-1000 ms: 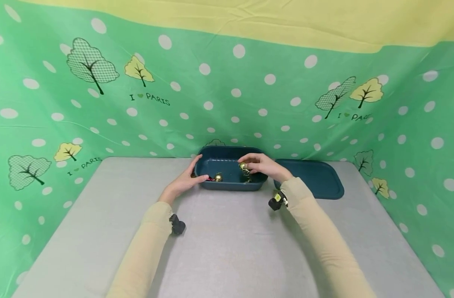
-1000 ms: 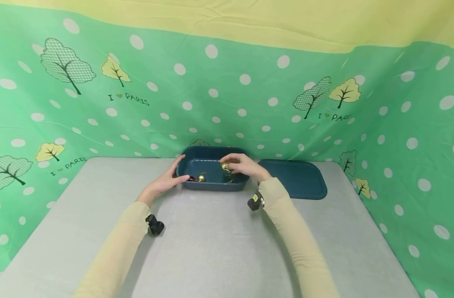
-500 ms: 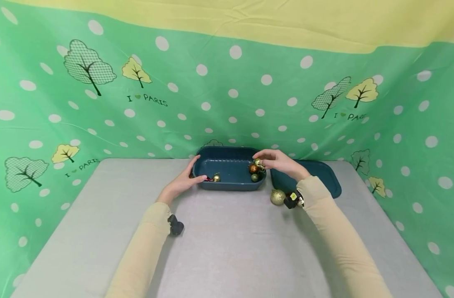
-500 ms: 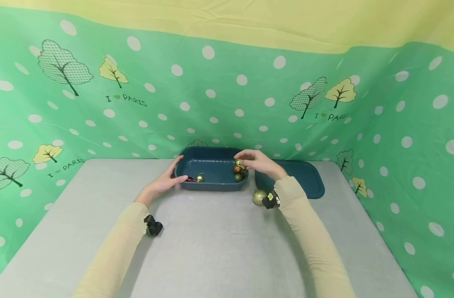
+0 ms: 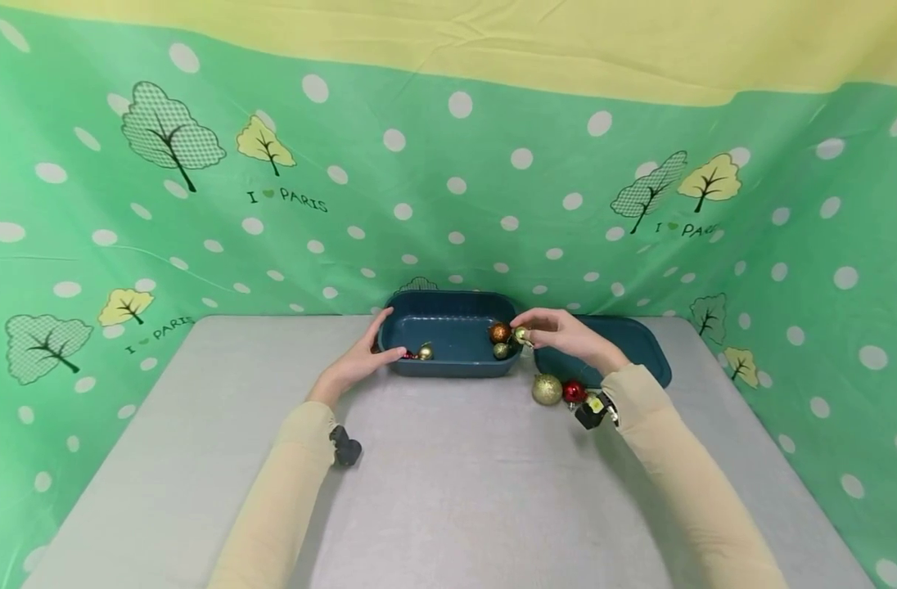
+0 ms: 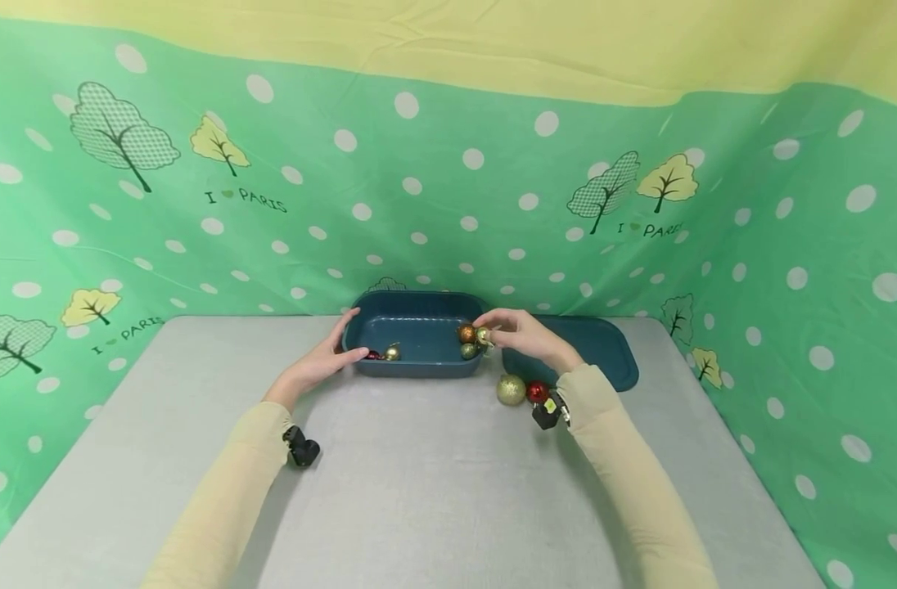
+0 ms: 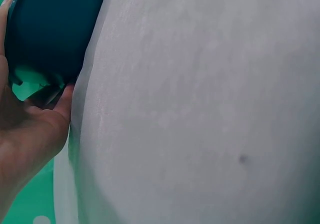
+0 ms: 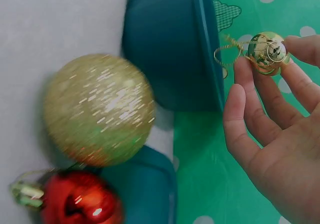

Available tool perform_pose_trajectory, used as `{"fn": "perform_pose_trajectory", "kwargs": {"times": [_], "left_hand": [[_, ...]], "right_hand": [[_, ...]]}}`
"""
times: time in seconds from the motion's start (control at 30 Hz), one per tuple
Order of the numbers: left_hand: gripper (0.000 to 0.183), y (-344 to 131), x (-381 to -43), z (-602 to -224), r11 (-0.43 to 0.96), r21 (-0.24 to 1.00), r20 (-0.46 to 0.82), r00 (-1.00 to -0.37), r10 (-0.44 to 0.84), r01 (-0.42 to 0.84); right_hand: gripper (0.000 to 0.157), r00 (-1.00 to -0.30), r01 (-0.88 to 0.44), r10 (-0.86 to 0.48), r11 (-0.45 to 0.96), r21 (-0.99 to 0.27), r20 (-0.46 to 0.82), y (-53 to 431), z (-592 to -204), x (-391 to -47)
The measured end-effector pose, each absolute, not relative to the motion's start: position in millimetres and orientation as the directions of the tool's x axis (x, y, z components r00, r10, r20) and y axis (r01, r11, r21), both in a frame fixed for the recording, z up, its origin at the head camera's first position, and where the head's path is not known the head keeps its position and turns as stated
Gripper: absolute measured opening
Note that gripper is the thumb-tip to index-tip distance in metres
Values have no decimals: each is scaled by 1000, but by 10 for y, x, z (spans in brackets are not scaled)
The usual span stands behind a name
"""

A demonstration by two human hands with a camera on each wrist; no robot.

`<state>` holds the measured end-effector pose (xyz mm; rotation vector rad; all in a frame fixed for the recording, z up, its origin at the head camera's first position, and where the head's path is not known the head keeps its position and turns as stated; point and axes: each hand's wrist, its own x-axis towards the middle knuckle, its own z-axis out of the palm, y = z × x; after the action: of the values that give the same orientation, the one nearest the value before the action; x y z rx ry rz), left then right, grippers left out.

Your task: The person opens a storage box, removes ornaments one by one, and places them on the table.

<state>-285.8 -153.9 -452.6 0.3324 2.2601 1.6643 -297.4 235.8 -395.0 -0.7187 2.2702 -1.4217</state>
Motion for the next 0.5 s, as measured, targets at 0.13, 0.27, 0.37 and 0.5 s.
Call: {"fn": "perform_pose_trajectory", "kwargs": {"times": [0.13,0.27,0.37,0.5], "left_hand": [[86,-1535,-2802,-4432,294,956,-113,-920,376,3],[89,-1565,-2892,-4587,292,956,-110,-923,368,2],[89,-1582,-2939,-4686,304,953,-105,-928,357,9],[88,-1585,-2946,-4728,314,949,-98,-932,349,18]], "right_hand": [[35,-814,-223,-579,381,-897,-43,2449,-3981,-2901],[33,-831,-225,-556,400,-888,-40,2532,-3998,-2830],[32,-843,-222,-537,413,-883,-39,2593,-4009,-2783],[33,-850,-230,-526,431,-873,-36,2667,-4019,-2730]]}}
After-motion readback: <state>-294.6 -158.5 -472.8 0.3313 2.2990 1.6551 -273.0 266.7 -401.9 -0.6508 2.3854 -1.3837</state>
